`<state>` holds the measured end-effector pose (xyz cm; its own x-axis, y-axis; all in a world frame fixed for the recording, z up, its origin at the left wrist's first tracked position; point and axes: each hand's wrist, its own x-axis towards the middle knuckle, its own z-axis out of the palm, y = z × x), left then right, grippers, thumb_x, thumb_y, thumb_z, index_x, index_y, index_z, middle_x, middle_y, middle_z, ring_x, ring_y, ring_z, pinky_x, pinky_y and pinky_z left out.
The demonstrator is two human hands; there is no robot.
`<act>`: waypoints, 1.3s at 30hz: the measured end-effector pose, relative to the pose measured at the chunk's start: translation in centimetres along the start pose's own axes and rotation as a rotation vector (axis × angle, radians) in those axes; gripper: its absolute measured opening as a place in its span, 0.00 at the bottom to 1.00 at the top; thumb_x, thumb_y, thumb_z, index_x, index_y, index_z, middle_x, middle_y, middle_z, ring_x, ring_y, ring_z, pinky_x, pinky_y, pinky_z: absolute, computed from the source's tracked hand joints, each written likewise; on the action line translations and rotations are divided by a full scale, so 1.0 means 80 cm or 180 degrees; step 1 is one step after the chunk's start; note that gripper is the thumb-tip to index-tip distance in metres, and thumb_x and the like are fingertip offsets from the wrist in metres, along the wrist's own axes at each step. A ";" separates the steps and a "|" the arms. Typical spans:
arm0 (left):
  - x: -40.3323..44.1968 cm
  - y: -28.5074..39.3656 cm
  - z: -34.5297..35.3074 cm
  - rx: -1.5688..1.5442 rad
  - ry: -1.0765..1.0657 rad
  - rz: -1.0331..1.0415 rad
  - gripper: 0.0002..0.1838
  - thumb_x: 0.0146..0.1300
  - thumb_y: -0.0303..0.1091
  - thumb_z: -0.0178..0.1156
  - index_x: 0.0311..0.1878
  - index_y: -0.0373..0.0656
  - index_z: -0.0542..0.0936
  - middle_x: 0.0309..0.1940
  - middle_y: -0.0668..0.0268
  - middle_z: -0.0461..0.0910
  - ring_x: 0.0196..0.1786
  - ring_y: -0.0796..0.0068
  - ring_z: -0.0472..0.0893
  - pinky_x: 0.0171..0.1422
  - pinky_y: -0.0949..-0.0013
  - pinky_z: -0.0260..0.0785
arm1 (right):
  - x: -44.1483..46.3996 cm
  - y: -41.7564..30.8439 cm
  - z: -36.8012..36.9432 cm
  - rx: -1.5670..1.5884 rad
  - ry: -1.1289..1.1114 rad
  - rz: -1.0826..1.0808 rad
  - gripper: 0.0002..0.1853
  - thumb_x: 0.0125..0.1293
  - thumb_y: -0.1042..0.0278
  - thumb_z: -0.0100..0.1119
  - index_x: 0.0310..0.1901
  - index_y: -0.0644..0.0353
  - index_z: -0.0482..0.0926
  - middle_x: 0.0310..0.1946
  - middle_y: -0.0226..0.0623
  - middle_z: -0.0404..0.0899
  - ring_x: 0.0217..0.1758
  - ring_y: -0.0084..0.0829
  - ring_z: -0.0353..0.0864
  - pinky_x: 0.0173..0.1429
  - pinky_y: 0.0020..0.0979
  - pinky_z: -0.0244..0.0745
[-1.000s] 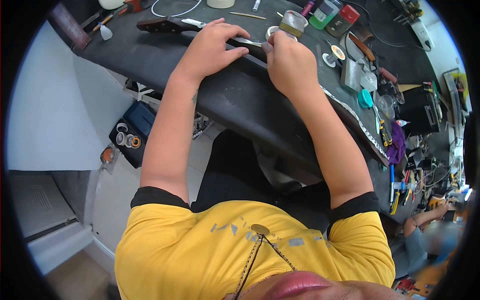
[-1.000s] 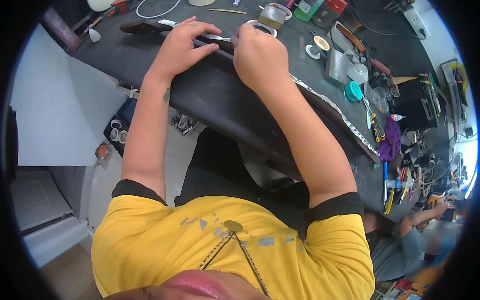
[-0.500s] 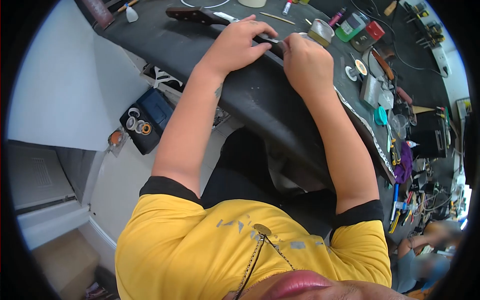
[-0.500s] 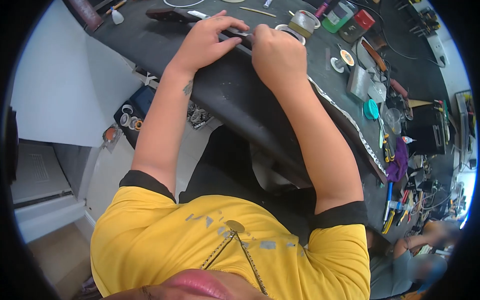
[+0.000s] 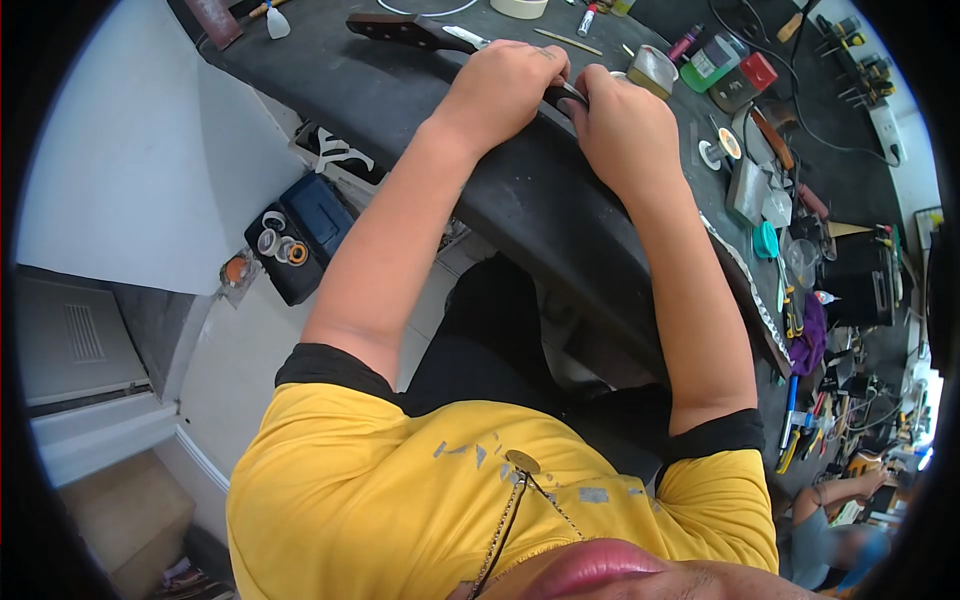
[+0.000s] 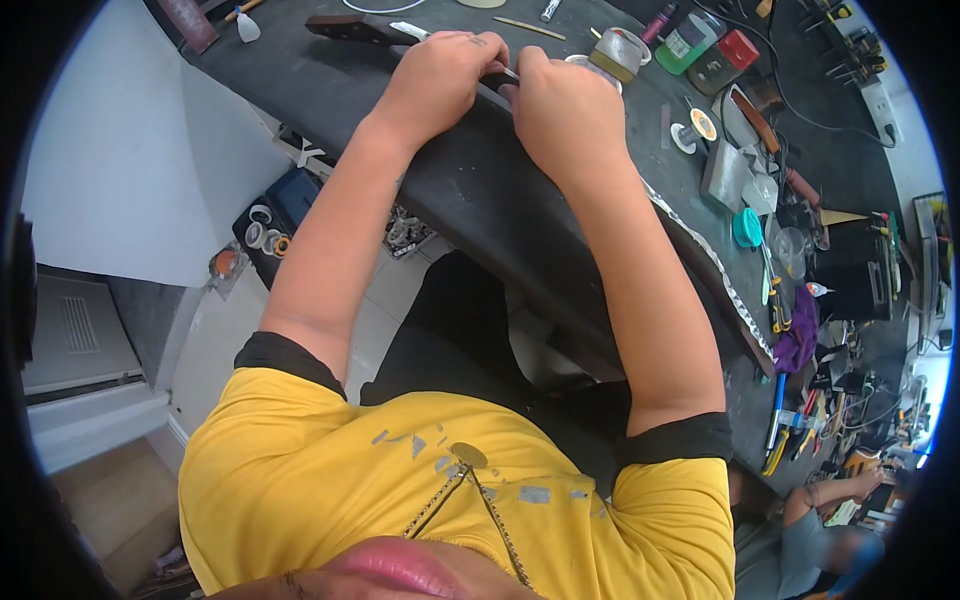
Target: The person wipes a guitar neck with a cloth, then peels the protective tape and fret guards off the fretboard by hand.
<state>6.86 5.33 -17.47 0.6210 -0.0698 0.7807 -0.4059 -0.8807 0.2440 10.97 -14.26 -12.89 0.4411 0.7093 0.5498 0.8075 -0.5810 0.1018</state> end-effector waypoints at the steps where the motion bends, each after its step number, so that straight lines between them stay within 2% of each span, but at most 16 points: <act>1: 0.001 -0.001 -0.004 -0.0056 -0.0140 -0.0011 0.05 0.78 0.30 0.65 0.51 0.42 0.88 0.41 0.55 0.92 0.49 0.48 0.91 0.53 0.51 0.81 | -0.001 0.003 0.006 0.0037 0.0093 0.0052 0.11 0.75 0.61 0.73 0.43 0.59 0.85 0.30 0.46 0.90 0.35 0.51 0.93 0.42 0.49 0.86; 3: 0.008 -0.008 -0.018 -0.0171 -0.0424 -0.0046 0.06 0.80 0.31 0.64 0.52 0.43 0.88 0.42 0.56 0.93 0.49 0.49 0.91 0.53 0.52 0.82 | -0.003 0.010 0.020 0.0114 0.0269 0.0151 0.11 0.74 0.60 0.73 0.44 0.59 0.85 0.30 0.46 0.91 0.35 0.51 0.93 0.42 0.49 0.86; 6: 0.013 -0.028 -0.052 -0.0508 0.0010 -0.0197 0.07 0.75 0.33 0.70 0.51 0.43 0.88 0.38 0.53 0.91 0.48 0.46 0.90 0.53 0.47 0.81 | -0.006 0.010 0.021 0.0314 0.0329 0.0176 0.10 0.74 0.61 0.73 0.44 0.59 0.85 0.32 0.46 0.91 0.37 0.51 0.93 0.43 0.49 0.86; 7: 0.009 -0.036 -0.068 -0.0037 0.0005 -0.0052 0.11 0.74 0.34 0.73 0.55 0.43 0.90 0.41 0.55 0.92 0.50 0.47 0.91 0.55 0.49 0.82 | -0.005 0.009 0.019 0.0337 0.0286 0.0167 0.10 0.75 0.61 0.73 0.44 0.59 0.85 0.33 0.46 0.91 0.38 0.51 0.93 0.44 0.49 0.86; 9: 0.002 -0.054 -0.067 -0.0083 -0.0203 -0.0239 0.12 0.70 0.31 0.76 0.55 0.44 0.91 0.46 0.57 0.94 0.50 0.51 0.92 0.67 0.52 0.82 | -0.001 0.001 0.013 0.0408 0.0190 0.0124 0.10 0.75 0.62 0.72 0.44 0.60 0.85 0.36 0.46 0.91 0.40 0.51 0.93 0.45 0.49 0.87; 12: -0.012 -0.076 -0.054 -0.0583 -0.0268 -0.0141 0.14 0.68 0.30 0.77 0.56 0.46 0.93 0.49 0.60 0.95 0.50 0.54 0.92 0.83 0.53 0.75 | 0.009 -0.016 0.006 0.0444 0.0206 -0.0021 0.09 0.74 0.63 0.72 0.44 0.60 0.84 0.40 0.45 0.92 0.42 0.50 0.93 0.47 0.50 0.88; 15: -0.020 -0.086 -0.039 -0.0694 -0.0089 -0.0289 0.15 0.68 0.29 0.76 0.58 0.47 0.94 0.51 0.60 0.95 0.51 0.56 0.92 0.92 0.51 0.66 | 0.026 -0.018 0.029 0.0392 0.0405 -0.0451 0.08 0.72 0.66 0.71 0.44 0.60 0.84 0.42 0.45 0.92 0.42 0.50 0.94 0.48 0.50 0.88; 18: -0.020 -0.090 -0.041 -0.0524 -0.0221 -0.0324 0.17 0.67 0.28 0.76 0.59 0.48 0.94 0.52 0.60 0.95 0.54 0.56 0.92 0.92 0.52 0.66 | 0.044 -0.025 0.039 0.0104 0.0207 -0.0431 0.07 0.70 0.68 0.70 0.43 0.60 0.84 0.40 0.44 0.92 0.43 0.50 0.94 0.47 0.49 0.88; 21: -0.022 -0.092 -0.036 -0.0548 0.0173 -0.0197 0.18 0.66 0.27 0.76 0.59 0.49 0.94 0.52 0.60 0.95 0.55 0.55 0.92 0.93 0.52 0.66 | 0.049 -0.028 0.042 0.0095 0.0207 -0.0303 0.07 0.69 0.69 0.70 0.43 0.61 0.84 0.37 0.44 0.92 0.42 0.50 0.94 0.46 0.48 0.88; 25: -0.018 -0.100 -0.035 -0.0646 0.0015 -0.0133 0.18 0.67 0.28 0.74 0.60 0.49 0.93 0.51 0.58 0.95 0.55 0.52 0.92 0.92 0.52 0.67 | 0.049 -0.020 0.058 0.0046 0.0547 -0.0084 0.10 0.76 0.63 0.69 0.40 0.61 0.83 0.34 0.45 0.92 0.38 0.50 0.95 0.43 0.48 0.88; 26: -0.016 -0.102 -0.035 -0.0604 -0.0142 -0.0250 0.17 0.67 0.29 0.74 0.59 0.46 0.92 0.52 0.57 0.94 0.59 0.51 0.91 0.92 0.50 0.67 | 0.050 -0.018 0.060 0.0047 0.0523 -0.0009 0.13 0.79 0.60 0.69 0.42 0.61 0.84 0.33 0.46 0.92 0.37 0.50 0.95 0.43 0.49 0.87; 29: -0.018 -0.098 -0.030 -0.0174 0.0305 0.0027 0.16 0.66 0.30 0.75 0.57 0.43 0.91 0.56 0.57 0.93 0.65 0.52 0.89 0.92 0.48 0.67 | 0.057 -0.021 0.056 0.0101 0.0319 0.0208 0.13 0.79 0.59 0.69 0.45 0.62 0.86 0.34 0.47 0.93 0.37 0.52 0.94 0.43 0.51 0.87; 30: -0.018 -0.094 -0.028 0.0285 0.0386 0.0129 0.20 0.61 0.30 0.77 0.57 0.41 0.91 0.56 0.58 0.93 0.67 0.51 0.87 0.86 0.46 0.71 | 0.060 -0.020 0.052 0.0192 0.0205 0.0198 0.13 0.80 0.59 0.68 0.47 0.62 0.87 0.37 0.48 0.93 0.40 0.53 0.95 0.46 0.51 0.87; 33: -0.022 -0.065 -0.053 0.1248 0.0400 -0.0264 0.21 0.69 0.39 0.73 0.62 0.41 0.90 0.61 0.52 0.92 0.76 0.46 0.82 0.85 0.31 0.65 | 0.069 -0.029 0.045 0.0432 0.0145 0.0063 0.12 0.79 0.60 0.69 0.45 0.62 0.87 0.39 0.47 0.93 0.43 0.53 0.95 0.49 0.51 0.87; 34: -0.025 -0.077 -0.048 0.0741 0.0113 -0.0669 0.27 0.61 0.41 0.78 0.63 0.44 0.90 0.66 0.55 0.89 0.85 0.48 0.72 0.90 0.22 0.48 | 0.071 -0.030 0.047 0.0382 0.0098 -0.0027 0.12 0.79 0.60 0.69 0.45 0.62 0.87 0.38 0.47 0.93 0.44 0.53 0.94 0.49 0.50 0.87; 39: -0.030 -0.092 -0.048 0.0679 0.0125 -0.0592 0.27 0.59 0.35 0.75 0.63 0.42 0.90 0.65 0.55 0.90 0.84 0.49 0.74 0.90 0.25 0.51 | 0.080 -0.029 0.061 0.0194 0.0187 -0.0294 0.10 0.76 0.64 0.68 0.42 0.63 0.85 0.36 0.46 0.92 0.43 0.53 0.94 0.49 0.50 0.88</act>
<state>5.77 13.77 -18.96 0.6435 0.1166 0.7565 -0.1345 -0.9557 0.2617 13.85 -6.42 -13.64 0.3415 0.7332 0.5881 0.8668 -0.4876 0.1046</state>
